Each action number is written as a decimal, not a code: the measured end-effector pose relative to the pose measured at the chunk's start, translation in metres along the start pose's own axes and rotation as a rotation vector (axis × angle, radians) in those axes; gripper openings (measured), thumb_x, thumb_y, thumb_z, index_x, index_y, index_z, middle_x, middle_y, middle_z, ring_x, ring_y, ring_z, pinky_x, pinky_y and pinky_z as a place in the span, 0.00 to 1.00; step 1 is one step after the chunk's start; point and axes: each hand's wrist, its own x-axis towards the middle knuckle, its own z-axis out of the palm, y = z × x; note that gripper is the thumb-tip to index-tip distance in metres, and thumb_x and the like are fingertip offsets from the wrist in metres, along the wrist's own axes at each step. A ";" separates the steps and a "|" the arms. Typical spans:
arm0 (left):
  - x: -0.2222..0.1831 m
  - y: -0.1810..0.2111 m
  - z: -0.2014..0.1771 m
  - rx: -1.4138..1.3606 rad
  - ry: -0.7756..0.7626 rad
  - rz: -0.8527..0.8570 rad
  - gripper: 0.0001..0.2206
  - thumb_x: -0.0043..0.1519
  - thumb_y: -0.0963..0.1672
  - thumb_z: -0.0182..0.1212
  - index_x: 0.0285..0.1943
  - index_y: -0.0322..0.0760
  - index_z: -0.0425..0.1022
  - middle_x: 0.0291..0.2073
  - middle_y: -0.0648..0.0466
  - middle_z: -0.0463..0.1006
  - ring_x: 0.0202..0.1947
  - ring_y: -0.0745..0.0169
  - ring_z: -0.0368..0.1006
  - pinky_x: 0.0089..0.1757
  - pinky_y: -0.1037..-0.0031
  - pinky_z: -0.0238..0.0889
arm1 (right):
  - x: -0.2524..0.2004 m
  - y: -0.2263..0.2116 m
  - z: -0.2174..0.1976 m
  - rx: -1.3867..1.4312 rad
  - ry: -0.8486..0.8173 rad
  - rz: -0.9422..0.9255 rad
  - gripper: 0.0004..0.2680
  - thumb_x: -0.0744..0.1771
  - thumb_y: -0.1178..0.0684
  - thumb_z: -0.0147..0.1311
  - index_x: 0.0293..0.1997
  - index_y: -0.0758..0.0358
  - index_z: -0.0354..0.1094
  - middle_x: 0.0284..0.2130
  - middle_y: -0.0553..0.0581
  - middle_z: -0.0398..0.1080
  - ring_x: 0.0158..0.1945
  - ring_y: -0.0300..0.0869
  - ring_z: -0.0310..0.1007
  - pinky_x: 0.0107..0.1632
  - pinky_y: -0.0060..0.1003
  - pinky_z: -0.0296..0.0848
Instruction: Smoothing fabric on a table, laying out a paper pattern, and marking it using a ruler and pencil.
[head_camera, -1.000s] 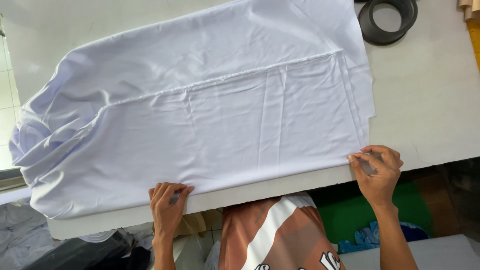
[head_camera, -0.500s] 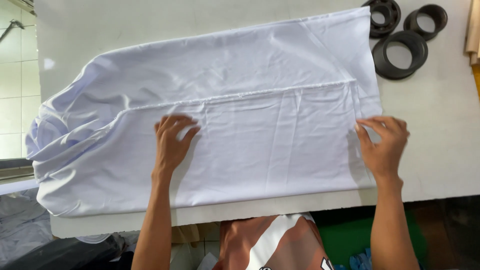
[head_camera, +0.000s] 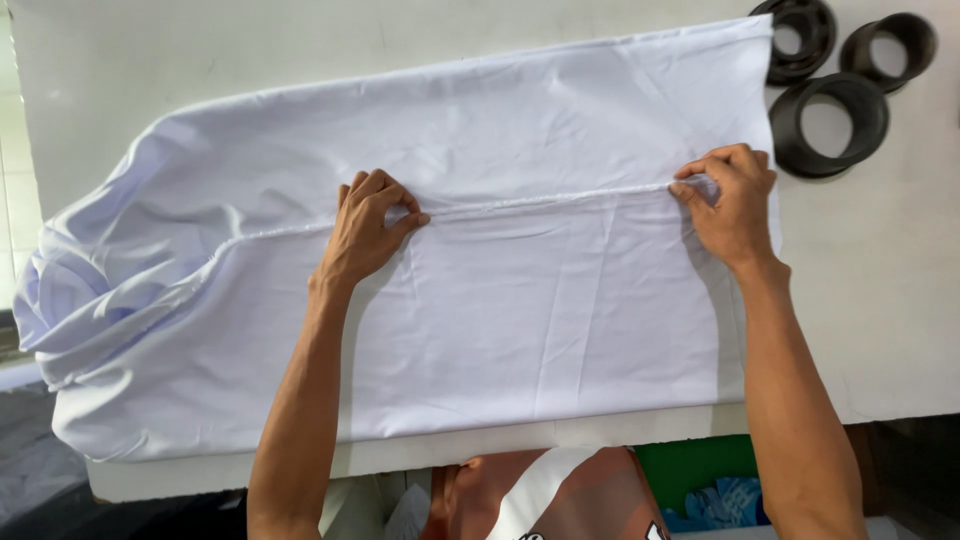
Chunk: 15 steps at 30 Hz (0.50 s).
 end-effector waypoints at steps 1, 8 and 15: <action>-0.004 -0.002 0.004 -0.002 -0.007 -0.015 0.07 0.57 0.44 0.73 0.35 0.42 0.78 0.36 0.56 0.72 0.43 0.55 0.67 0.47 0.66 0.53 | -0.005 -0.008 -0.006 0.005 -0.016 0.001 0.05 0.70 0.49 0.66 0.45 0.53 0.75 0.45 0.49 0.62 0.57 0.51 0.63 0.59 0.49 0.56; -0.112 0.086 0.063 0.274 0.284 0.321 0.09 0.65 0.48 0.64 0.51 0.46 0.78 0.55 0.48 0.74 0.58 0.48 0.68 0.55 0.56 0.58 | -0.115 -0.146 -0.009 -0.170 0.069 -0.262 0.17 0.70 0.40 0.55 0.57 0.63 0.75 0.57 0.68 0.69 0.63 0.62 0.68 0.63 0.57 0.62; -0.165 0.123 0.097 0.205 0.034 0.250 0.33 0.60 0.63 0.56 0.73 0.53 0.67 0.74 0.46 0.61 0.76 0.43 0.51 0.68 0.47 0.40 | -0.167 -0.153 0.022 -0.177 0.005 -0.168 0.25 0.68 0.31 0.50 0.66 0.58 0.69 0.67 0.66 0.61 0.73 0.61 0.54 0.69 0.55 0.52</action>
